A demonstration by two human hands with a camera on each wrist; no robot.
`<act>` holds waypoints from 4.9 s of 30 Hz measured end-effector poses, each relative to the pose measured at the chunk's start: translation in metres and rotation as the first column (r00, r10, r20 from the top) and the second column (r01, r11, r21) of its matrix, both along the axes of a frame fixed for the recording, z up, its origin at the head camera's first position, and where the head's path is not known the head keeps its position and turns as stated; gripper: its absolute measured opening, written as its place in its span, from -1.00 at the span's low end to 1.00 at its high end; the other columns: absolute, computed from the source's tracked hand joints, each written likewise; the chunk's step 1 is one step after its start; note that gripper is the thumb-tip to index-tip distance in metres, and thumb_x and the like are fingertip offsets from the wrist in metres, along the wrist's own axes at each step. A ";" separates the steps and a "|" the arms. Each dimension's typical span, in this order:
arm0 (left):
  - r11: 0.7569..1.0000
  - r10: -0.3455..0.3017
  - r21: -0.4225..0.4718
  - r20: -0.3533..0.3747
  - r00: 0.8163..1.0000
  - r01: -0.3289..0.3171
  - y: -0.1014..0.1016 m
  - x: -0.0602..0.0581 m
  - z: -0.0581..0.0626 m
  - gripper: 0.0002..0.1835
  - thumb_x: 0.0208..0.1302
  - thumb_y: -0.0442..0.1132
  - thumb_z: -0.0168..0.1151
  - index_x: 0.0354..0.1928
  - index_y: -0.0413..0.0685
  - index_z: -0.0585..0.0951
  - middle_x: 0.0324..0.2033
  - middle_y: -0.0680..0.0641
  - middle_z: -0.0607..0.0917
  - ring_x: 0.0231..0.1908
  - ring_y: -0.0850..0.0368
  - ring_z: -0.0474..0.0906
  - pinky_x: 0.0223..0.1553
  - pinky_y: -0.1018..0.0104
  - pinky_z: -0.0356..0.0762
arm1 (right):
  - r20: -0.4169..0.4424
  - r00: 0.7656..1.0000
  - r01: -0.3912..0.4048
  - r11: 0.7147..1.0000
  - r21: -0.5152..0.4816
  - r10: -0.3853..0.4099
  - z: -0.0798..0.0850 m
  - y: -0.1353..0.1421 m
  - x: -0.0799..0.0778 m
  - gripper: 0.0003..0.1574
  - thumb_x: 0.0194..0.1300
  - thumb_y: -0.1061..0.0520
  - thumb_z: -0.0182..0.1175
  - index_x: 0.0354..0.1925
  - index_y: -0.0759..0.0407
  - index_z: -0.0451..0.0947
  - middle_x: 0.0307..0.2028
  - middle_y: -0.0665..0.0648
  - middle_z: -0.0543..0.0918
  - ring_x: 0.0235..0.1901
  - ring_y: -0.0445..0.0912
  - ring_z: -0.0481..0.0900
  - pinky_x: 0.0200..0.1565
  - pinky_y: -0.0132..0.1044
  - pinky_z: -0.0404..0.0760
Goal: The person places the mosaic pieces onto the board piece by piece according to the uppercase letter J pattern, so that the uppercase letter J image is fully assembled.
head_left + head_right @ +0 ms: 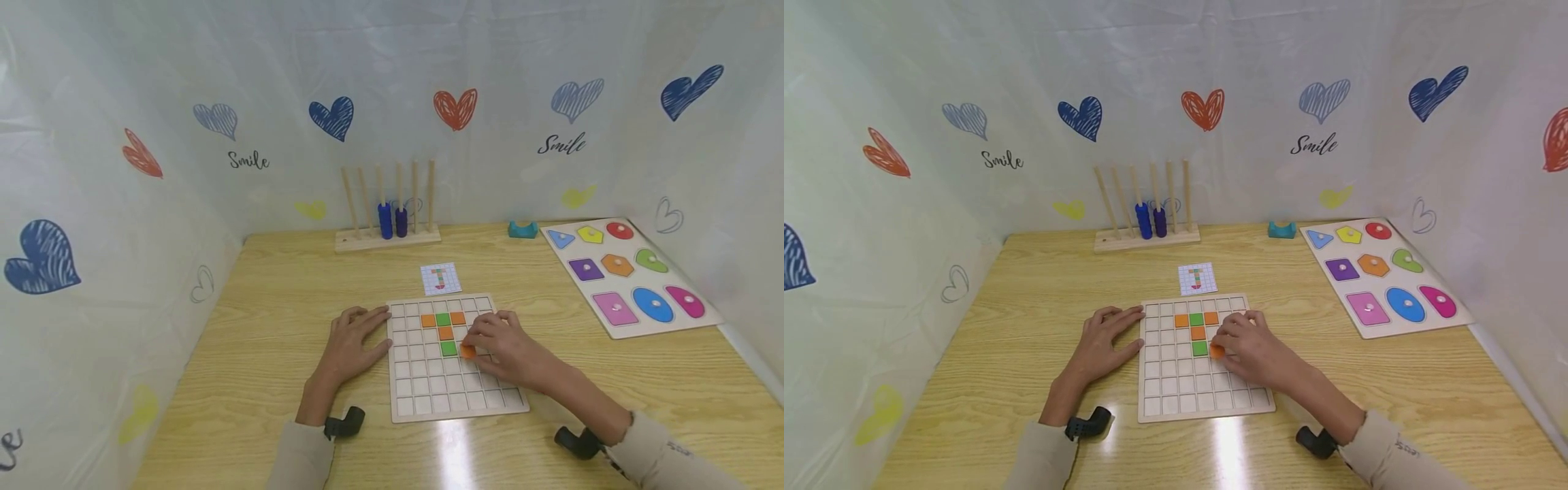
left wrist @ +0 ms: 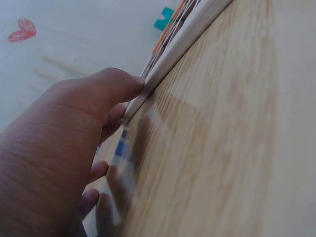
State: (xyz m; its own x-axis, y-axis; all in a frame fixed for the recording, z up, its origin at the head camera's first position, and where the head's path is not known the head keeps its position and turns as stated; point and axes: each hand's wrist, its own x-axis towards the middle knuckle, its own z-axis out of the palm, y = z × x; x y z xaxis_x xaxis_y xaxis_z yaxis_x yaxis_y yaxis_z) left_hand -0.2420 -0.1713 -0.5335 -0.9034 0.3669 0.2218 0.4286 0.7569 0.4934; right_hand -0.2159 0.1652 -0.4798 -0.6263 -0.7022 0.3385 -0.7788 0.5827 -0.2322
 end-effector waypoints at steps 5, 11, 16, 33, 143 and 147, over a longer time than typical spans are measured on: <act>1.000 0.004 0.000 -0.003 1.000 -0.004 0.000 0.000 -0.001 -0.41 0.32 0.12 0.23 0.37 0.23 0.51 0.36 0.23 0.44 0.31 -0.01 0.25 0.22 -0.12 0.13 | 0.001 1.000 -0.004 1.000 0.014 0.004 -0.002 -0.004 0.001 -0.71 0.09 0.19 0.48 -0.15 0.06 0.73 -0.17 -0.03 0.65 -0.01 -0.03 0.51 0.06 0.06 0.29; 1.000 0.005 -0.003 -0.009 1.000 -0.005 0.000 0.000 -0.001 -0.41 0.32 0.13 0.23 0.37 0.23 0.52 0.36 0.22 0.45 0.30 -0.01 0.26 0.22 -0.12 0.14 | -0.003 1.000 -0.006 1.000 0.026 0.006 -0.003 -0.009 0.002 -0.72 0.10 0.16 0.49 -0.16 0.06 0.74 -0.17 -0.03 0.67 -0.02 -0.03 0.52 0.03 0.06 0.32; 1.000 0.004 0.000 -0.012 1.000 -0.004 0.000 0.000 -0.001 -0.42 0.32 0.12 0.23 0.37 0.22 0.52 0.36 0.21 0.46 0.30 -0.01 0.27 0.22 -0.14 0.14 | -0.002 1.000 -0.014 1.000 0.016 0.014 -0.006 -0.012 0.002 -0.74 0.11 0.15 0.49 -0.18 0.06 0.74 -0.18 -0.04 0.67 -0.04 -0.05 0.52 0.03 0.04 0.31; 1.000 0.009 -0.015 -0.022 1.000 -0.010 0.000 0.000 0.000 -0.41 0.31 0.14 0.23 0.37 0.24 0.51 0.36 0.22 0.45 0.30 -0.01 0.26 0.23 -0.13 0.15 | -0.022 0.998 -0.055 0.998 0.024 0.055 -0.011 -0.022 0.004 -0.78 0.11 0.18 0.46 -0.22 0.04 0.71 -0.20 -0.06 0.64 -0.05 -0.07 0.49 0.01 0.04 0.33; 1.000 -0.006 0.004 -0.004 1.000 0.006 0.001 -0.001 0.000 -0.41 0.32 0.09 0.26 0.38 0.19 0.51 0.38 0.21 0.43 0.31 -0.03 0.24 0.24 -0.11 0.08 | -0.003 0.973 0.231 0.973 0.020 -0.231 -0.024 0.117 0.058 -0.62 -0.05 0.12 0.56 -0.20 -0.08 0.71 -0.17 -0.19 0.62 -0.05 -0.08 0.49 -0.05 0.02 0.22; 1.000 -0.005 0.016 -0.017 1.000 0.005 0.000 -0.001 -0.001 -0.41 0.31 0.09 0.27 0.37 0.18 0.52 0.37 0.21 0.44 0.30 -0.03 0.25 0.24 -0.12 0.08 | -0.016 0.976 0.217 0.976 0.015 -0.217 -0.026 0.120 0.057 -0.60 -0.08 0.14 0.57 -0.20 -0.08 0.71 -0.18 -0.19 0.61 -0.07 -0.09 0.49 -0.07 0.02 0.22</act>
State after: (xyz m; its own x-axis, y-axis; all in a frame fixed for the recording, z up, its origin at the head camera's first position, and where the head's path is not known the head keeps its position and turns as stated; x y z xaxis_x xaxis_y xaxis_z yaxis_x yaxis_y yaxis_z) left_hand -0.2431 -0.1709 -0.5341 -0.8977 0.3676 0.2427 0.4405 0.7466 0.4985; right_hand -0.1586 0.2849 -0.5057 -0.7596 -0.5556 0.3382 -0.6364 0.7421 -0.2105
